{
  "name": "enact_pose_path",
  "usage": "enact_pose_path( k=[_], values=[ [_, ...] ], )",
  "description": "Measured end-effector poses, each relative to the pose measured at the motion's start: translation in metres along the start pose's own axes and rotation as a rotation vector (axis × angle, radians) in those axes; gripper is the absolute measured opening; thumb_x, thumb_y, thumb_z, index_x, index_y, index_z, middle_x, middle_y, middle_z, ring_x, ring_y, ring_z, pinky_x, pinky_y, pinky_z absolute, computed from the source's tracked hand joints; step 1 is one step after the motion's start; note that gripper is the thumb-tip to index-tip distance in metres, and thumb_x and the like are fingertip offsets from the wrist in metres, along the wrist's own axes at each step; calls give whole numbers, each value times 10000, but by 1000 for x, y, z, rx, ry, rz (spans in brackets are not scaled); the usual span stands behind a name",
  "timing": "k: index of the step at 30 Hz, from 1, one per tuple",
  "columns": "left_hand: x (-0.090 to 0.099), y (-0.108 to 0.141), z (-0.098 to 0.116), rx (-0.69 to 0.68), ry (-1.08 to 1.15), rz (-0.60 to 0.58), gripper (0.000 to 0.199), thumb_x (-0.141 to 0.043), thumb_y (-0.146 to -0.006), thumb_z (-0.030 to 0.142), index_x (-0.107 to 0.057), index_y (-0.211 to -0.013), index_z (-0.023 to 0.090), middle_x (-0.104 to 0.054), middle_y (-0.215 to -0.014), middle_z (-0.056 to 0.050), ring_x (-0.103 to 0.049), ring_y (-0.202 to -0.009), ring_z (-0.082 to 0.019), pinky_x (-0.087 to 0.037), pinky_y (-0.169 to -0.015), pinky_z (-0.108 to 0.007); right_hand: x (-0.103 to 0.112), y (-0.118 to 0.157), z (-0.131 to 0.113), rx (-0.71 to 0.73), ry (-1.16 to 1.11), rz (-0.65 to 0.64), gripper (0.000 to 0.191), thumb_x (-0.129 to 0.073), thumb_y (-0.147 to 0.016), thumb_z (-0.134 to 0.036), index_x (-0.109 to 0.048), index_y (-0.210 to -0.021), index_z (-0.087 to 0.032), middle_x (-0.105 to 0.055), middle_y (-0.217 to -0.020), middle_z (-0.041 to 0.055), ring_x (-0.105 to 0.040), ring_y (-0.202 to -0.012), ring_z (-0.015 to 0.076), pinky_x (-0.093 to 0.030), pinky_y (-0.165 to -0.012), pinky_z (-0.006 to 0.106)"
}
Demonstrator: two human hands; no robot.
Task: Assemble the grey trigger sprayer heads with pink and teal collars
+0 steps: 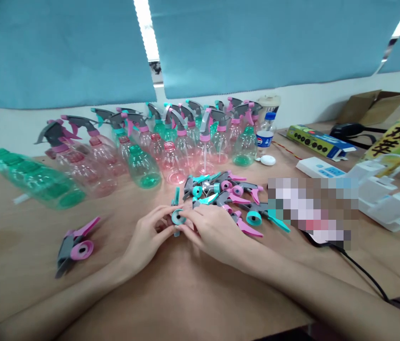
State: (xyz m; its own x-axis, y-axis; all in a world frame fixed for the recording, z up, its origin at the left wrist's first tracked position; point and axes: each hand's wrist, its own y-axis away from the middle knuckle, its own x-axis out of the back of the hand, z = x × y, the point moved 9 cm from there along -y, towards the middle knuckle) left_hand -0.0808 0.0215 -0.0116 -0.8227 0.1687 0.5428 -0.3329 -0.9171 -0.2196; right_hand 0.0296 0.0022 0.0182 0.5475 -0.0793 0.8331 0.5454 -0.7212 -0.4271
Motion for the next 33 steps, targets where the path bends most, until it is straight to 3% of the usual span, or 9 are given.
enact_pose_path(
  k=[6, 13, 18, 24, 33],
  values=[
    [-3, -1, -7, 4, 77, -38, 330, -593, -846, 209, -591, -1175, 240, -584, -1075, -48, -568, -785, -142, -505, -696, -267, -2, -1, 3, -28, -165, -29, 261, -533, -900, -261, -603, -1126, -152, -703, -908, 81, -643, -784, 193, -503, -693, 315],
    [-8, 0, 4, -28, 36, -98, 287, -612, -838, 224, -620, -1124, 240, -580, -961, -26, -539, -719, -127, -483, -643, -247, 3, -2, 9, -46, -275, -7, 154, -518, -887, -176, -628, -994, -174, -708, -964, 64, -651, -838, 180, -497, -733, 300],
    [-10, -1, 7, -42, 17, -114, 287, -619, -830, 215, -627, -1115, 244, -582, -946, -20, -549, -722, -130, -481, -652, -252, 5, -1, 10, -37, -288, 9, 117, -532, -872, -174, -618, -951, -169, -701, -905, 57, -630, -742, 158, -480, -674, 275],
    [-10, 0, 7, -48, 26, -116, 276, -615, -828, 177, -628, -1097, 240, -573, -941, -11, -541, -716, -122, -473, -653, -245, 4, -1, 12, -88, -347, -20, 114, -545, -857, -192, -607, -948, -161, -636, -690, 4, -572, -608, 123, -434, -591, 235],
    [-11, 1, 13, -83, -5, -140, 204, -577, -853, 206, -627, -1050, 228, -592, -954, -20, -542, -717, -132, -476, -666, -259, -2, -1, 11, -78, -385, -64, 96, -563, -845, -198, -594, -932, -170, -585, -678, -26, -519, -583, 98, -387, -559, 212]
  ],
)
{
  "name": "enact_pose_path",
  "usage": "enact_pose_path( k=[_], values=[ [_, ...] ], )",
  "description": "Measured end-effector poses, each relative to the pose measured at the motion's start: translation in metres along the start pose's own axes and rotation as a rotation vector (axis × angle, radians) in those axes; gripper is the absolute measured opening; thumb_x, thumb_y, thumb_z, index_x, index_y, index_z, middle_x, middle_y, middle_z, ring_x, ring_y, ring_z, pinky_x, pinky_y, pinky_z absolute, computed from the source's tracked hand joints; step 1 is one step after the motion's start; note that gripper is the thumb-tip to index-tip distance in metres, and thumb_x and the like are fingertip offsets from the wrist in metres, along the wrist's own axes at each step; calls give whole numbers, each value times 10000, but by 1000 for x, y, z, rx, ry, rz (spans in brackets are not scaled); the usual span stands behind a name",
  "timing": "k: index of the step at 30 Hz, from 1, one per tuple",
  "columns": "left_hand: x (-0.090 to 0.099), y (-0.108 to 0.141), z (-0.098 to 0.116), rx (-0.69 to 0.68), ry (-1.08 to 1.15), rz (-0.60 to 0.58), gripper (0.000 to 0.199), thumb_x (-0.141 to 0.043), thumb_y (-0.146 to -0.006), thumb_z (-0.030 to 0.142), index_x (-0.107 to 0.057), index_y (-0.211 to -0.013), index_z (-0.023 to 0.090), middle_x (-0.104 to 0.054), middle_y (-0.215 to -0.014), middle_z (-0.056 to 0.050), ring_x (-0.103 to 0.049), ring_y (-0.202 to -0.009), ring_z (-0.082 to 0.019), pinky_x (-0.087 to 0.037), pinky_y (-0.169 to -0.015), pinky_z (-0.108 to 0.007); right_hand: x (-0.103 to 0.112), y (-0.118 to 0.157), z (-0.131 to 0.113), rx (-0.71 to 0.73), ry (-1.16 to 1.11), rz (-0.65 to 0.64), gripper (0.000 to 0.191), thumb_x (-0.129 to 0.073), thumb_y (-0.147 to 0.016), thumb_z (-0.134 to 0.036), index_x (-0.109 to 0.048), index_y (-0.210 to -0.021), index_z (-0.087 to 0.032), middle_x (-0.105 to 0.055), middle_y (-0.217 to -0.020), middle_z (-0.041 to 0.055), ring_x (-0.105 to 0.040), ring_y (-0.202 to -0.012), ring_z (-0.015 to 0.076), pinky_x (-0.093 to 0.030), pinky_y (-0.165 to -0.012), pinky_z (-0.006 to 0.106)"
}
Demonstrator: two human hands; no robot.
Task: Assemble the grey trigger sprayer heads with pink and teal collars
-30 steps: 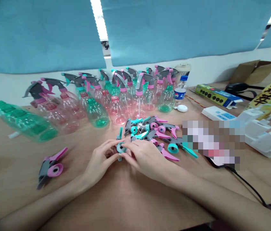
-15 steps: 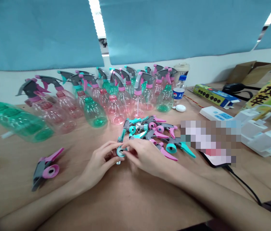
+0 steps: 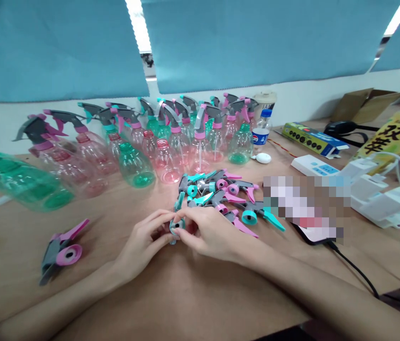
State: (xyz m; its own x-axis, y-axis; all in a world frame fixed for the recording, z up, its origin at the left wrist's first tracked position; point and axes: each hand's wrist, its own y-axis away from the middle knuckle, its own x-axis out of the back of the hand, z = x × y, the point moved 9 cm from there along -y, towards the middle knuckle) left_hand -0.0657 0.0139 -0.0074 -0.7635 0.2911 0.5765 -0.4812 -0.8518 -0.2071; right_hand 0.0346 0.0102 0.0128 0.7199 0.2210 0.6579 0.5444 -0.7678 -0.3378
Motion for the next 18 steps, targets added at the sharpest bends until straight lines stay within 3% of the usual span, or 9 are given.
enact_pose_path(
  k=[10, 18],
  values=[
    [-6, 1, 5, -53, -53, -56, 131, -531, -888, 215, -616, -985, 193, -578, -952, -27, -518, -705, -127, -448, -653, -243, -6, 2, 1, -44, 31, -79, 158, -586, -857, -316, -522, -861, -171, -474, -618, -63, -434, -511, 76, -309, -494, 199],
    [-9, 2, 5, -56, -70, -76, 104, -509, -906, 247, -593, -910, 185, -570, -914, -20, -505, -688, -123, -423, -625, -233, -6, -1, -9, 30, 111, -81, 164, -549, -891, -308, -506, -800, -177, -489, -631, -50, -407, -507, 79, -298, -508, 208]
  ],
)
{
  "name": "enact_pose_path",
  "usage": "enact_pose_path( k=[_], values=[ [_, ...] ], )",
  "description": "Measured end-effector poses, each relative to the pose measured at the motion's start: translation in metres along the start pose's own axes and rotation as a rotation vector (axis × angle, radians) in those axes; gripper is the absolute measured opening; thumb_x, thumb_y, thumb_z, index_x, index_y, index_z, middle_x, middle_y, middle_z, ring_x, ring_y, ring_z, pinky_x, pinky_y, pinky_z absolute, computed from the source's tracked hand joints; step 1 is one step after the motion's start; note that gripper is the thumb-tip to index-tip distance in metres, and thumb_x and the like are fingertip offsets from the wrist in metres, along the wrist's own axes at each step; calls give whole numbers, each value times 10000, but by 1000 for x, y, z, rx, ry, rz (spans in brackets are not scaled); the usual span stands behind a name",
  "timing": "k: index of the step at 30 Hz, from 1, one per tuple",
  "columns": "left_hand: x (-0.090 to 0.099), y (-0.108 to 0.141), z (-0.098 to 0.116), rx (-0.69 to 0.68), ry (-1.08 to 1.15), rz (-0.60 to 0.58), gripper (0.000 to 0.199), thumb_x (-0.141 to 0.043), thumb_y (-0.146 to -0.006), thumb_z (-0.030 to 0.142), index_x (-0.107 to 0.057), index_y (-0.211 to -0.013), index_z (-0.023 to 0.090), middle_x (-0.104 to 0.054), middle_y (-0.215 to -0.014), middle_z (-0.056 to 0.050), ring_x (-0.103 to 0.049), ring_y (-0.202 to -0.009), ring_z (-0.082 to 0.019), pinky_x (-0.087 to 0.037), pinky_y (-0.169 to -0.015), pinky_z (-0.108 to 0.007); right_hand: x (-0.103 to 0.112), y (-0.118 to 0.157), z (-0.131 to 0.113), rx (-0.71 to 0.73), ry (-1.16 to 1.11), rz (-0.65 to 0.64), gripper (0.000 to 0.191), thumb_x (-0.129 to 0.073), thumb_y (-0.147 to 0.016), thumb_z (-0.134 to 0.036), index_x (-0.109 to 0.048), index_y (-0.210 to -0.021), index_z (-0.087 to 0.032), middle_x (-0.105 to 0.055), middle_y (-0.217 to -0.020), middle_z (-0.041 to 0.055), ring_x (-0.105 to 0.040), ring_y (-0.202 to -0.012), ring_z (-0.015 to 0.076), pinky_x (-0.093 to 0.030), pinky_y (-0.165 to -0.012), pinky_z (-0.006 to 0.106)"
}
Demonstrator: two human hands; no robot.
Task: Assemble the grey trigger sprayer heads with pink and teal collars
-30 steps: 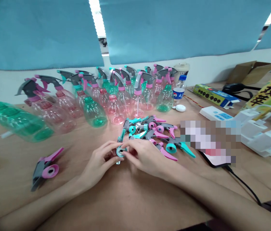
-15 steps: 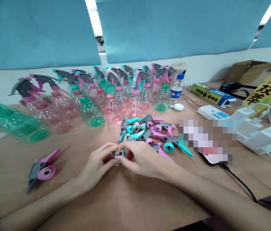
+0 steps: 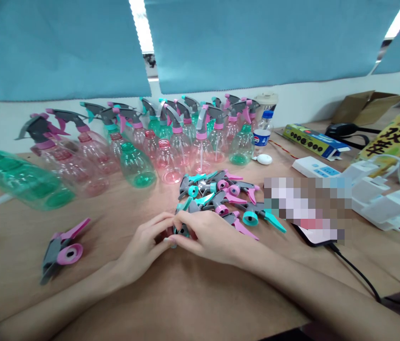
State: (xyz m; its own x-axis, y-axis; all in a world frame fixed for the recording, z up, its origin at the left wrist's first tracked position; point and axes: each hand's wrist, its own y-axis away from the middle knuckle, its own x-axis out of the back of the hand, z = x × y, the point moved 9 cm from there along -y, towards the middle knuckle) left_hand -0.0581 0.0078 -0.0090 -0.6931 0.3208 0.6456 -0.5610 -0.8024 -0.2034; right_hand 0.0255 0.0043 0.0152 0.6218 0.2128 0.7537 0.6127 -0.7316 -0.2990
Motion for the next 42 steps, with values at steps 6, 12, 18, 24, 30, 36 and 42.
enact_pose_path(
  k=[6, 12, 18, 24, 30, 36, 42],
  values=[
    [1, 0, 2, -20, 10, 1, 106, -517, -903, 223, -613, -897, 178, -588, -943, -27, -544, -782, -142, -444, -684, -241, -4, -1, -3, 74, 21, -17, 189, -474, -942, -309, -522, -813, -179, -531, -661, -32, -483, -561, 94, -330, -540, 208],
    [7, -2, -6, 23, 34, 63, 236, -557, -889, 208, -599, -1121, 222, -586, -977, -14, -532, -719, -116, -466, -699, -242, -5, 1, -3, 137, 35, 2, 273, -422, -963, -283, -533, -741, -170, -570, -786, 28, -534, -705, 127, -373, -601, 222],
    [8, -2, -8, 41, 60, 77, 272, -573, -886, 270, -601, -1156, 249, -585, -936, -3, -528, -663, -101, -487, -662, -235, 0, 1, 8, -6, -112, -7, 215, -454, -947, -238, -517, -751, -179, -581, -685, -22, -534, -627, 101, -383, -606, 206],
    [8, -1, -8, 34, 121, 99, 305, -611, -852, 200, -609, -1152, 251, -583, -951, -9, -556, -664, -97, -501, -623, -222, 11, 2, 12, -73, -157, 102, 227, -488, -924, -253, -485, -708, -183, -544, -660, -30, -487, -589, 96, -359, -579, 207],
    [11, 0, -6, 37, 150, 125, 307, -633, -827, 174, -627, -1127, 243, -585, -930, -9, -562, -675, -103, -509, -605, -217, 20, 5, 19, -109, -196, 220, 239, -469, -905, -245, -426, -676, -192, -517, -656, -21, -465, -586, 106, -350, -563, 229],
    [12, 0, -6, 49, 169, 131, 317, -632, -822, 154, -628, -1124, 251, -589, -940, -7, -562, -659, -97, -504, -590, -212, 25, 5, 17, -63, -252, 278, 179, -518, -874, -191, -440, -714, -195, -507, -682, -30, -473, -612, 103, -371, -571, 220],
    [13, 1, -7, 56, 149, 141, 302, -633, -824, 169, -637, -1113, 258, -600, -954, -9, -554, -687, -106, -503, -598, -216, 22, 5, 23, -95, -287, 263, 122, -452, -942, -237, -521, -1043, -227, -620, -920, 2, -588, -785, 120, -440, -713, 239]
  ],
)
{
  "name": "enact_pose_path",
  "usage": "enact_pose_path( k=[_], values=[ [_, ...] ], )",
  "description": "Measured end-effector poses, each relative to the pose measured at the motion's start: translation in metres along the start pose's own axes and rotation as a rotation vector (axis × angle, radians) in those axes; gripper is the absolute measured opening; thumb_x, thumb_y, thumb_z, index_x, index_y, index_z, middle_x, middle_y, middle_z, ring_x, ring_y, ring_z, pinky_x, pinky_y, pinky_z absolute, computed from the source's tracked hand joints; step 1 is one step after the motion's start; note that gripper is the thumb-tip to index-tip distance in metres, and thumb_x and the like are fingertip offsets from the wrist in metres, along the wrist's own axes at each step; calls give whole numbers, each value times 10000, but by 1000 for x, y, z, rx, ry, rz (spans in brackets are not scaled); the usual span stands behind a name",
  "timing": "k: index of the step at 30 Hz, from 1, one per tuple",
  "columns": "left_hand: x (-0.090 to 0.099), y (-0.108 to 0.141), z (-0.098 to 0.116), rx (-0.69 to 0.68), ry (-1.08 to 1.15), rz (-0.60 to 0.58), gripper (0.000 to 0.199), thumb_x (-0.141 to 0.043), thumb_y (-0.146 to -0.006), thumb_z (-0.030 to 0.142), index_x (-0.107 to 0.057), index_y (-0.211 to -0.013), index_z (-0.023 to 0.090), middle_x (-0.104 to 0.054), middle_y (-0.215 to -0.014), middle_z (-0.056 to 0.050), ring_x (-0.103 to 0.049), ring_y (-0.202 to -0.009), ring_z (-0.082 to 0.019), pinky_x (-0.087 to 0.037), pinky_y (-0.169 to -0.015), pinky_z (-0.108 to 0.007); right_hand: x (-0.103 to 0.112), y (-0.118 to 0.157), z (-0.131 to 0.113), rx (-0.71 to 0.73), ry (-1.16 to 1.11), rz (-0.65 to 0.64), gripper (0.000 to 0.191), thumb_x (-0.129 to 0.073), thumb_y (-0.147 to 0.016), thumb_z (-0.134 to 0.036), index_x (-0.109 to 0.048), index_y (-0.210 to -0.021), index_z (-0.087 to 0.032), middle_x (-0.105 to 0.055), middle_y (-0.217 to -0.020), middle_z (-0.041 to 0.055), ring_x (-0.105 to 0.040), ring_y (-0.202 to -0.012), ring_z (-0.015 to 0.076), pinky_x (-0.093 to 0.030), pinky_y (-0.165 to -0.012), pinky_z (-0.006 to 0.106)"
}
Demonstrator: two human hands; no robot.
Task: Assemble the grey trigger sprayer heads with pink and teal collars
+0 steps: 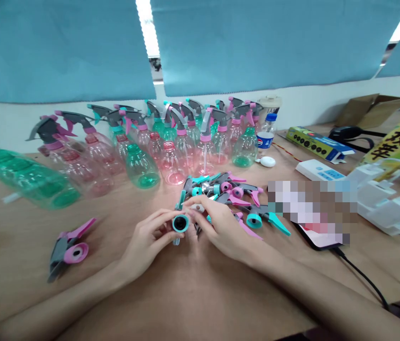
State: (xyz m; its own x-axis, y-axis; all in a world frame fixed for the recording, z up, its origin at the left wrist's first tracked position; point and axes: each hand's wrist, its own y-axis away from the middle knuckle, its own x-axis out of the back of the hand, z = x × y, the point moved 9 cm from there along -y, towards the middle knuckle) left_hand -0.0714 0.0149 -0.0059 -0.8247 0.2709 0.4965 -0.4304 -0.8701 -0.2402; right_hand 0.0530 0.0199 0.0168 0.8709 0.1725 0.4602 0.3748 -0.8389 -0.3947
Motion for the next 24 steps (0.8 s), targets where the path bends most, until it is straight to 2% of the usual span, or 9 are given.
enact_pose_path(
  k=[3, 6, 9, 12, 17, 20, 24],
  values=[
    [2, 0, 1, 6, -3, 17, 298, -635, -826, 183, -637, -1113, 262, -604, -970, -8, -551, -695, -105, -502, -600, -213, 4, 1, 9, -47, -17, 46, 200, -473, -933, -257, -449, -1129, -231, -601, -884, -3, -592, -731, 123, -451, -679, 246],
    [2, 0, 1, 8, -7, 22, 297, -632, -828, 184, -637, -1114, 263, -605, -978, -11, -549, -702, -106, -503, -597, -211, -1, 1, 11, -71, -35, -27, 113, -415, -959, -293, -497, -991, -222, -574, -763, -26, -560, -612, 104, -439, -597, 224],
    [3, 1, 0, 4, -10, 28, 317, -634, -826, 183, -630, -1132, 264, -603, -975, -16, -551, -705, -110, -508, -597, -216, -7, 1, 6, -88, -55, -108, 273, -314, -992, -323, -522, -856, -209, -544, -668, -38, -514, -536, 89, -417, -546, 208],
    [3, 1, 0, -6, -5, 25, 339, -628, -832, 190, -613, -1161, 272, -595, -964, -16, -554, -699, -110, -517, -602, -224, -7, 1, -2, -69, -32, -118, 339, -290, -997, -309, -535, -790, -198, -545, -661, -27, -520, -583, 100, -423, -592, 221],
    [2, 0, 3, -22, -10, 23, 309, -641, -821, 190, -634, -1124, 250, -599, -939, -20, -561, -709, -118, -515, -596, -225, -3, 1, -14, -10, 29, -111, 308, -312, -977, -258, -607, -1048, -204, -619, -830, 24, -562, -718, 142, -441, -674, 270],
    [2, 0, 4, -16, 7, 29, 302, -635, -821, 171, -639, -1116, 237, -599, -927, -21, -565, -703, -117, -517, -598, -225, -7, 2, -12, -42, 9, -151, 273, -359, -967, -273, -587, -1098, -197, -622, -770, 11, -576, -696, 137, -449, -673, 264],
    [1, 1, 2, -27, 4, 24, 315, -636, -823, 168, -634, -1127, 252, -594, -923, -7, -556, -668, -96, -517, -592, -209, -16, 4, -4, -92, -113, -188, 160, -410, -956, -257, -480, -1078, -181, -607, -687, -26, -577, -617, 108, -435, -596, 221]
  ],
)
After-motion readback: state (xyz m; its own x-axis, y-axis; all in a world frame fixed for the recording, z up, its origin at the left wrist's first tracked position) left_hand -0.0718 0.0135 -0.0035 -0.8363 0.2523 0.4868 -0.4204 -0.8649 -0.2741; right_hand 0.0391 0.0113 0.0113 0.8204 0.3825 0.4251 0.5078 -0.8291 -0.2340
